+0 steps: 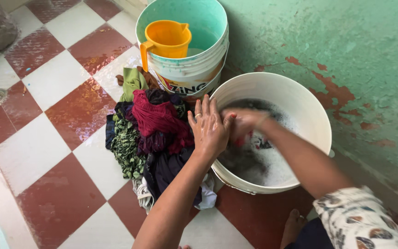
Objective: The person is sitting on a tiled floor washing clothes by hand in a white bucket filled with soapy water. They repeatedly submerge, scrub, and wring out various colorful garments, including a red cloth and a dark patterned piece, then place them on a pile next to the bucket. At one point, they pour liquid from a small bottle into the bucket.
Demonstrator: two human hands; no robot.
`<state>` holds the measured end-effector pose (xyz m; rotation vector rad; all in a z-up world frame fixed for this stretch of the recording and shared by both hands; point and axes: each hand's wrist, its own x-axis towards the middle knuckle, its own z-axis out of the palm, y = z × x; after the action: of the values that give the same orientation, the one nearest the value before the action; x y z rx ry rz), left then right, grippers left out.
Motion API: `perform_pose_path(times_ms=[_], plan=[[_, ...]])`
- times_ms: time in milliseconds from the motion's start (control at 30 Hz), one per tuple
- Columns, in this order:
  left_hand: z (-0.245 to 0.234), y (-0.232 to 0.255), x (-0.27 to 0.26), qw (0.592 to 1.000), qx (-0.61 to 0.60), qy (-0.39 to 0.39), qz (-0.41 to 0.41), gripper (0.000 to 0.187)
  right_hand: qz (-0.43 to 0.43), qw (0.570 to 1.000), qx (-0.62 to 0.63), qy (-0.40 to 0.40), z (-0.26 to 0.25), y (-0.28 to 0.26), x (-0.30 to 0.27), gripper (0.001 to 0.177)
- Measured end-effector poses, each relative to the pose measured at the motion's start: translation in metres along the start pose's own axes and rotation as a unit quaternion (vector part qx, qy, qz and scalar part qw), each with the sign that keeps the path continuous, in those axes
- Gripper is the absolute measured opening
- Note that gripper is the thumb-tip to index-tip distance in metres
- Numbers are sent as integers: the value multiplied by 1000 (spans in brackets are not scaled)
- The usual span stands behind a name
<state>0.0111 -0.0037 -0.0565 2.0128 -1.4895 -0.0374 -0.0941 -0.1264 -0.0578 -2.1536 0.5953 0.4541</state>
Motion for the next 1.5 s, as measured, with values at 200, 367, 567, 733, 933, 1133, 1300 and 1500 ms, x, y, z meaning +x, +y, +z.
perform_pose_path(times_ms=[200,367,567,733,933,1133,1300,1500], plan=[[1,-1,0,999,-31,22,-4,83,-320,878,241,262,-70,23,-67,30],[-2,0,1,1000,-1,5,-7,74,-230,916,197,265,-81,70,-65,34],[-17,7,2,996,47,-72,5,60,136,970,-203,-16,-17,61,-4,125],[-19,5,4,995,50,-89,17,50,146,931,-324,-86,39,74,58,94],[-3,-5,4,998,39,-21,41,33,62,928,-357,-93,46,108,89,58],[1,-7,5,999,29,-10,20,39,-15,912,-371,-176,67,122,96,27],[3,-8,6,1000,20,13,8,48,-58,917,-373,-130,81,86,88,30],[-8,-1,6,999,-44,-11,-27,52,-171,979,-13,111,21,34,-22,56]])
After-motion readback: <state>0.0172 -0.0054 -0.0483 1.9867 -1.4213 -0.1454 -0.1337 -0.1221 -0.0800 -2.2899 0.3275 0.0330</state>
